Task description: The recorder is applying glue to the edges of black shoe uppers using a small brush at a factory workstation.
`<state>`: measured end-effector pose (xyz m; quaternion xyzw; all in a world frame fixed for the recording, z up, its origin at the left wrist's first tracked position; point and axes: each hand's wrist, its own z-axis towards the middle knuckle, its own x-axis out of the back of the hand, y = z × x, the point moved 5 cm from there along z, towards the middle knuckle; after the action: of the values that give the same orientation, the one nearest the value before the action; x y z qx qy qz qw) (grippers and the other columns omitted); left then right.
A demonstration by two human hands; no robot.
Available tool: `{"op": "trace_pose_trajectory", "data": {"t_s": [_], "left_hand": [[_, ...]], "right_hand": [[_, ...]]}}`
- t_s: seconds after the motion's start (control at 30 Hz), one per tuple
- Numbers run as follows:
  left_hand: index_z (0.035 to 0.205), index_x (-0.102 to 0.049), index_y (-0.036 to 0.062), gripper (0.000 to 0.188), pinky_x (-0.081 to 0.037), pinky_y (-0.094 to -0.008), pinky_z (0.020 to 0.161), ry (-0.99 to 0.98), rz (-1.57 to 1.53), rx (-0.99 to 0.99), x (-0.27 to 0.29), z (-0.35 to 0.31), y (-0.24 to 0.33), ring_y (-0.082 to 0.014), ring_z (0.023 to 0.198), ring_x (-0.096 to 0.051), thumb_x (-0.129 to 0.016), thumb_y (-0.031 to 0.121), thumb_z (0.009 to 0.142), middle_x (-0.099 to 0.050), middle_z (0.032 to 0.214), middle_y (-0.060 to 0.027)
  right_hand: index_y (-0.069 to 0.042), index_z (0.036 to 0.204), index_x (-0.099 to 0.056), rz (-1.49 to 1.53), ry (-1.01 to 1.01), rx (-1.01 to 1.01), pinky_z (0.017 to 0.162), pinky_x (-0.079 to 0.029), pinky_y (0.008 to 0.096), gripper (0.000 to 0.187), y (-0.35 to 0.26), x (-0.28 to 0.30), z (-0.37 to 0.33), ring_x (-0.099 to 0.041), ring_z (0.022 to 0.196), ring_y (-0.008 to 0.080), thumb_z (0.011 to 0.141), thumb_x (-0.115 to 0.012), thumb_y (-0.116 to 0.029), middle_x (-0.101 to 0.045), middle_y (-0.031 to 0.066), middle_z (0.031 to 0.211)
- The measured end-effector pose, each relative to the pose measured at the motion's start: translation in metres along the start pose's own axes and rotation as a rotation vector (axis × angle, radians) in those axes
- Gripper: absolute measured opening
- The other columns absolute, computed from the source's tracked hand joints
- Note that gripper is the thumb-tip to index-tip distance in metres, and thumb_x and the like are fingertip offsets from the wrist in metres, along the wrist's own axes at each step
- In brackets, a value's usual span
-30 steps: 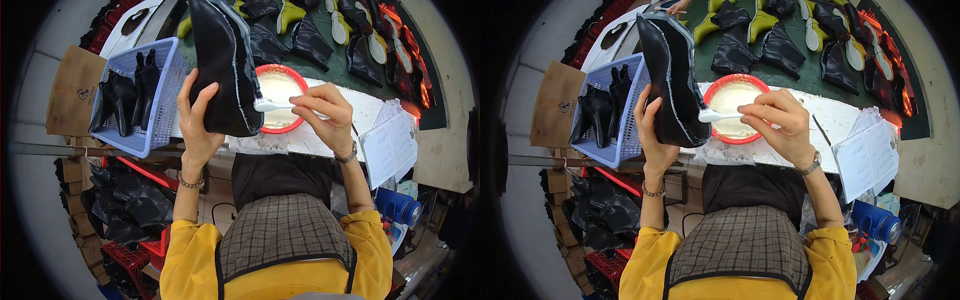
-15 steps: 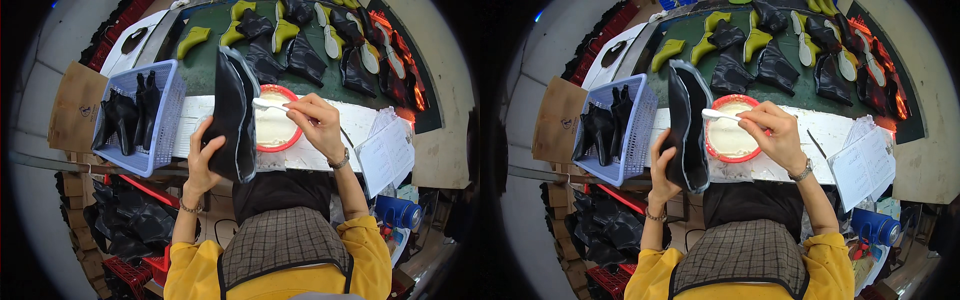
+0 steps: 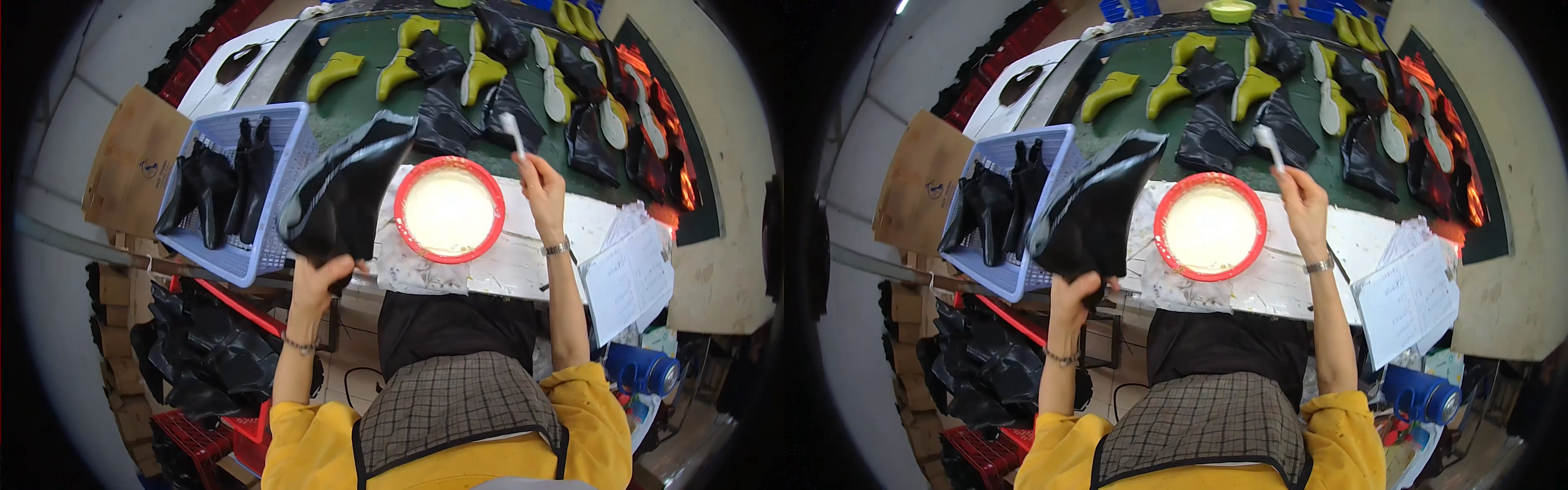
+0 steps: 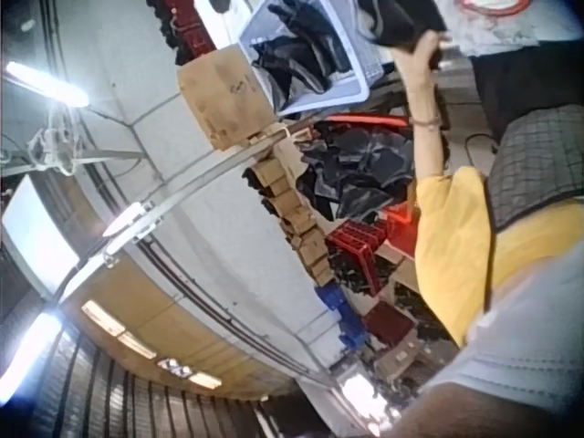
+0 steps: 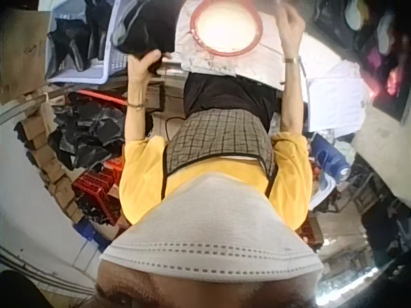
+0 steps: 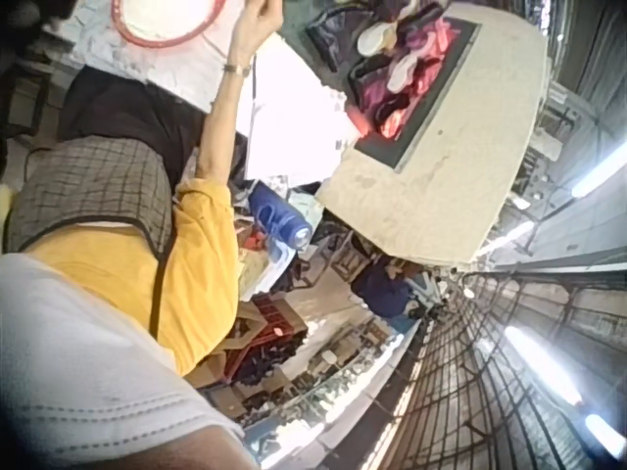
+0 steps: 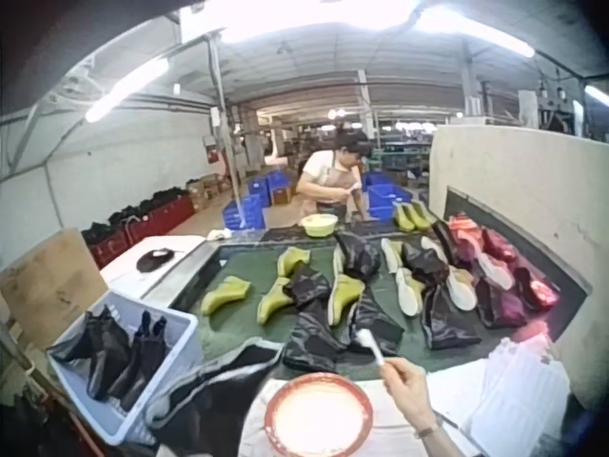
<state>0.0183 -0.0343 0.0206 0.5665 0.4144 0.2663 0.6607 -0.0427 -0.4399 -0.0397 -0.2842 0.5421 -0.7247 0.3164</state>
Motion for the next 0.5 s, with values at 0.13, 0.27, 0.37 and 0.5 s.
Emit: {"op": "trace_pose_trajectory", "data": {"t_s": [0.13, 0.27, 0.37, 0.5], "left_hand": [[0.137, -0.053, -0.0076, 0.052, -0.065, -0.0412, 0.078, 0.045, -0.205, -0.050, -0.003, 0.087, -0.005, -0.0249, 0.099, -0.072, -0.073, 0.009, 0.092, -0.068, 0.120, -0.0156], [0.128, -0.064, 0.0037, 0.035, -0.068, -0.0393, 0.078, 0.148, -0.502, 0.028, -0.003, 0.200, -0.028, -0.0241, 0.100, -0.073, -0.071, 0.024, 0.101, -0.072, 0.120, -0.0095], [0.119, -0.068, 0.0060, 0.040, -0.066, -0.0393, 0.069, 0.208, -0.586, 0.030, 0.006, 0.280, -0.060, -0.0250, 0.090, -0.073, -0.077, 0.036, 0.095, -0.075, 0.104, -0.0085], [0.124, -0.064, 0.0041, 0.044, -0.064, -0.0450, 0.072, 0.526, -0.548, -0.019, 0.095, 0.316, -0.100, -0.0240, 0.090, -0.072, -0.080, 0.032, 0.092, -0.073, 0.104, -0.0095]], "right_hand": [[-0.002, 0.109, -0.067, -0.016, 0.160, -0.181, 0.045, -0.033, 0.0208, 0.022, 0.084, 0.026, -0.028, -0.047, 0.055, 0.0021, 0.107, -0.061, -0.023, -0.058, -0.0026, 0.075], [-0.002, 0.109, -0.067, 0.001, 0.170, -0.178, 0.045, -0.033, 0.0203, 0.021, 0.096, 0.029, -0.035, -0.044, 0.054, 0.0010, 0.107, -0.061, -0.022, -0.057, -0.0043, 0.074], [-0.001, 0.110, -0.066, -0.008, 0.169, -0.153, 0.046, -0.031, 0.0189, 0.017, 0.096, 0.033, -0.036, -0.042, 0.055, -0.0004, 0.105, -0.066, -0.016, -0.057, -0.0066, 0.075], [0.001, 0.111, -0.065, 0.114, 0.090, -0.117, 0.051, -0.035, 0.0176, 0.014, 0.097, 0.005, -0.028, -0.047, 0.063, 0.0000, 0.100, -0.069, -0.006, -0.062, -0.0035, 0.086]]}}
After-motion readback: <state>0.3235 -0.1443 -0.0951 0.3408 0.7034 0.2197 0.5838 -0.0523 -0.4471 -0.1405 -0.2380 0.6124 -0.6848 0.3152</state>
